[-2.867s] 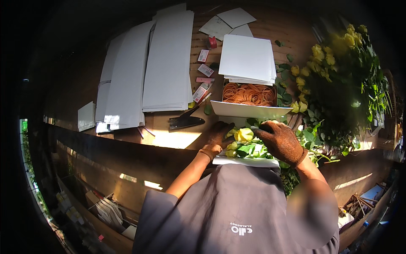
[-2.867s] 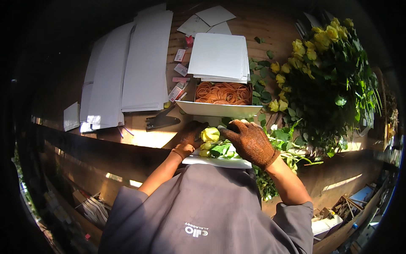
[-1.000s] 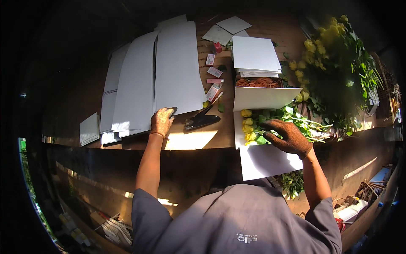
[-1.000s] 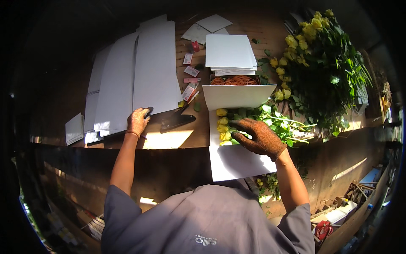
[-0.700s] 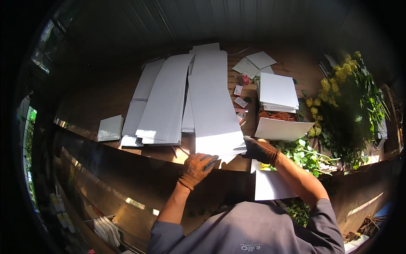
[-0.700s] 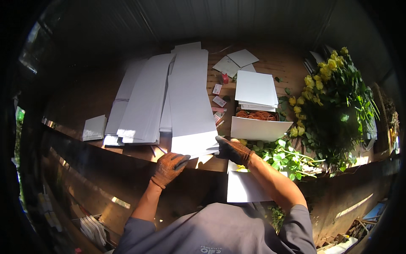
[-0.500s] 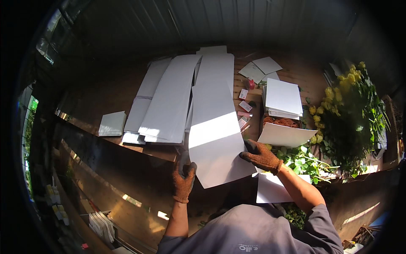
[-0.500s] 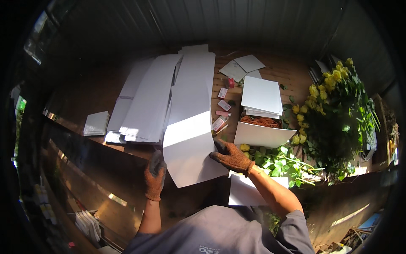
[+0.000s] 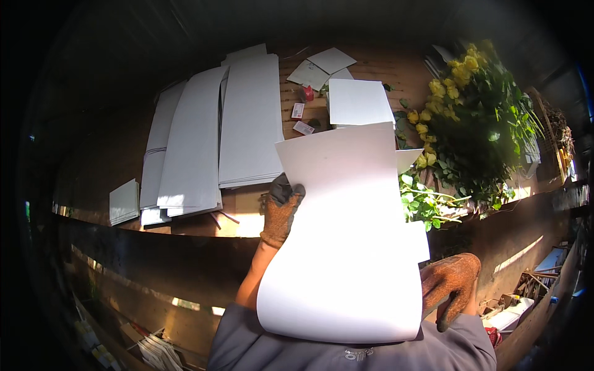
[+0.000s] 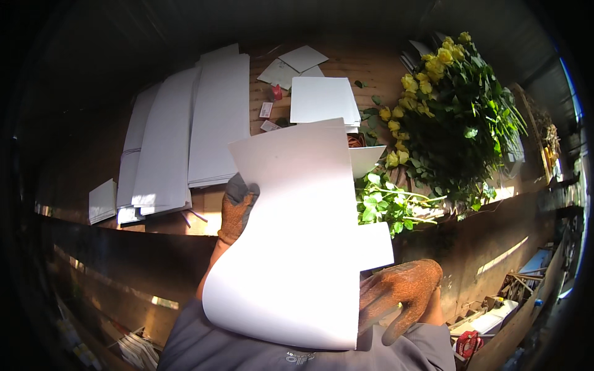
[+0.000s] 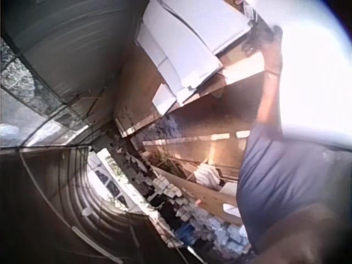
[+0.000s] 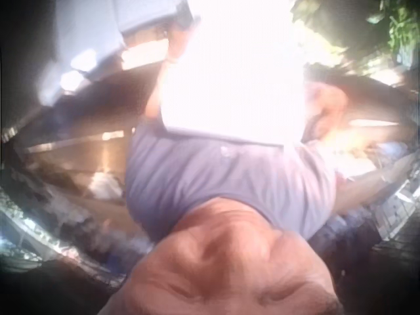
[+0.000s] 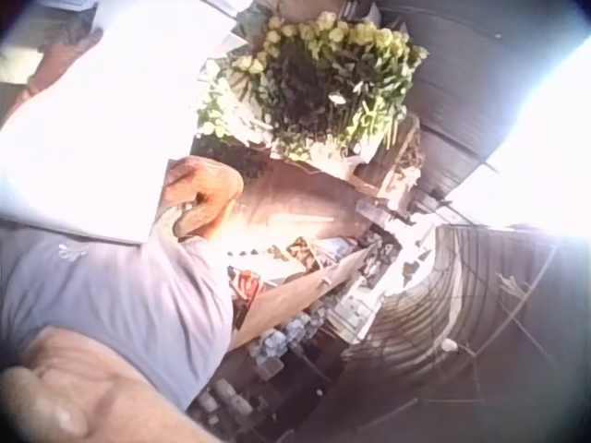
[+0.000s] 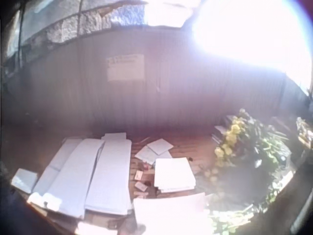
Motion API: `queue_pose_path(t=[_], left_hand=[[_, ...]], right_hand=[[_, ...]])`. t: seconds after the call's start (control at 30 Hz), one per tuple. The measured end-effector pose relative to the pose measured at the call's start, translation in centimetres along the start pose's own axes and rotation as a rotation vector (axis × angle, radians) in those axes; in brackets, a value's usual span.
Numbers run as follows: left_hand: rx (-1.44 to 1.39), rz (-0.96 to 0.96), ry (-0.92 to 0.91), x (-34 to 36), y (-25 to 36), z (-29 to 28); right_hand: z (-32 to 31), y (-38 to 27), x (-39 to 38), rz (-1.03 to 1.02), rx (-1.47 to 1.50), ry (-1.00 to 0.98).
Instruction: The person places yellow roses into a white box lined with shredded paper, then closes the box and staples it shut. The person repeats this process with another box, arranging flowers and securing the packaging.
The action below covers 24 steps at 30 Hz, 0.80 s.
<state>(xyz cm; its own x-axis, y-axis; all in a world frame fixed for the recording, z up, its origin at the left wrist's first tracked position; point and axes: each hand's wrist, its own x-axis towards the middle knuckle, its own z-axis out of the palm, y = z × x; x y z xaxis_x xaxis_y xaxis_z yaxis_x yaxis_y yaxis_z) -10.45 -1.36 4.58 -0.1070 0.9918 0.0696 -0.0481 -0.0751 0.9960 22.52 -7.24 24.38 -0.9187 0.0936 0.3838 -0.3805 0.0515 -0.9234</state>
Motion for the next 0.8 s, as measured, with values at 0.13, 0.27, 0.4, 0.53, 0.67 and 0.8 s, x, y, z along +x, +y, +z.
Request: queue_pose_path(t=[0.13,0.27,0.4,0.53,0.67,0.8], left_hand=[[-0.014,-0.337,-0.220,-2.7,1.3,8.6],[0.234,-0.413,-0.312,-1.9,-1.1,9.3],[0.554,-0.451,-0.329,-1.5,-3.9,8.1],[0.490,-0.649,-0.386,-0.7,-4.6,7.7],[0.508,-0.552,-0.337,-1.7,-4.8,8.0],[0.878,-0.052,-0.343,-2.0,-5.0,8.9]], right_hand=[[-4.1,0.2,-12.0,-0.180,0.255,0.224],[-5.8,3.8,-14.6,0.021,0.281,0.929],[-10.0,8.7,-7.3,0.813,-0.320,0.733],[-10.2,15.4,-7.9,0.869,-1.010,0.270],[-8.9,18.2,-8.9,0.890,-1.144,0.174],[-8.5,18.5,-8.9,0.942,-1.169,0.175]])
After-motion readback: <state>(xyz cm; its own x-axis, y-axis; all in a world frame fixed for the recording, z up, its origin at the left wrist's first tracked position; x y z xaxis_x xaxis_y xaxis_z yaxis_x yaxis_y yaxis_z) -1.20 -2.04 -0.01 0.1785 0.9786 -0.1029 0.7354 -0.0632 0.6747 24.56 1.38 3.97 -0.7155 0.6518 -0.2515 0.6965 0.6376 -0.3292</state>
